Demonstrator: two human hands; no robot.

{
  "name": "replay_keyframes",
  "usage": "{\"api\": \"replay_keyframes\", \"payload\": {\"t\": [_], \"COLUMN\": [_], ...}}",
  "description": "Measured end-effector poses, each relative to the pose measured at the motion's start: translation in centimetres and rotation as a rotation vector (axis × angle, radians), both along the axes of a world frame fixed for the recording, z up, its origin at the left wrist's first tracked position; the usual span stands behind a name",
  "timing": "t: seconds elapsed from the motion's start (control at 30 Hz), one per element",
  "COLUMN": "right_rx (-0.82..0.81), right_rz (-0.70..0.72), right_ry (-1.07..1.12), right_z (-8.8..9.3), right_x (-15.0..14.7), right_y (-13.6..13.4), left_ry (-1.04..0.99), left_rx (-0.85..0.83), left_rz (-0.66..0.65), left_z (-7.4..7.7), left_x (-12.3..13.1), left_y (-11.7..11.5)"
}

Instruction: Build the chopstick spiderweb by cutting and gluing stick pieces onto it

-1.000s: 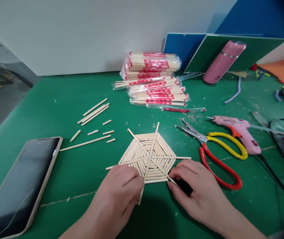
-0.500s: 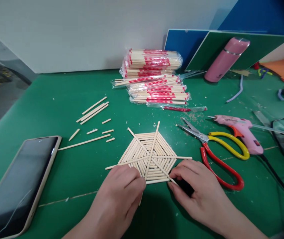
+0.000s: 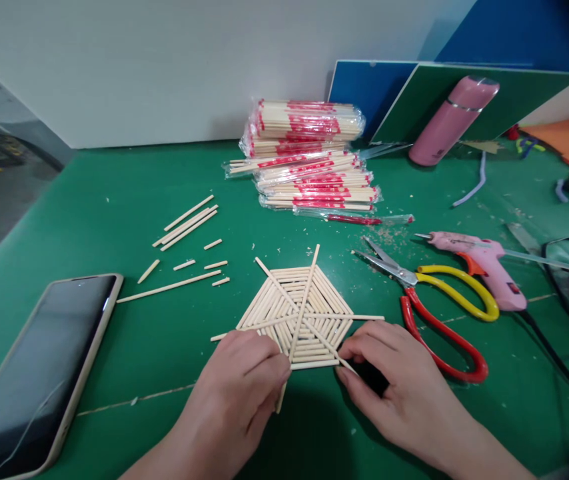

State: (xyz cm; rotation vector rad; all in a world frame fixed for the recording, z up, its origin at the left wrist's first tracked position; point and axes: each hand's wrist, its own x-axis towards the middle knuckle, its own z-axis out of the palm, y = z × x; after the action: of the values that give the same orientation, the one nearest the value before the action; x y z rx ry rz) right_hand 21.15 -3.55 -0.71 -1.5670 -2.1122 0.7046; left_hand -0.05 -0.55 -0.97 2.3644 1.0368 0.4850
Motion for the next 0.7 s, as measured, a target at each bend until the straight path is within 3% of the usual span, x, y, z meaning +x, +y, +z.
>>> {"api": "replay_keyframes", "payload": {"t": [0.7], "right_rx": [0.027], "right_rz": [0.002], "right_ry": [-0.024], "right_z": [-0.23], "right_x": [0.01], "right_y": [0.05], "left_ry": [0.029], "left_rx": [-0.005], "left_rz": [0.044], "left_z": [0.12], "left_x": [0.17], "left_y": [-0.35]}}
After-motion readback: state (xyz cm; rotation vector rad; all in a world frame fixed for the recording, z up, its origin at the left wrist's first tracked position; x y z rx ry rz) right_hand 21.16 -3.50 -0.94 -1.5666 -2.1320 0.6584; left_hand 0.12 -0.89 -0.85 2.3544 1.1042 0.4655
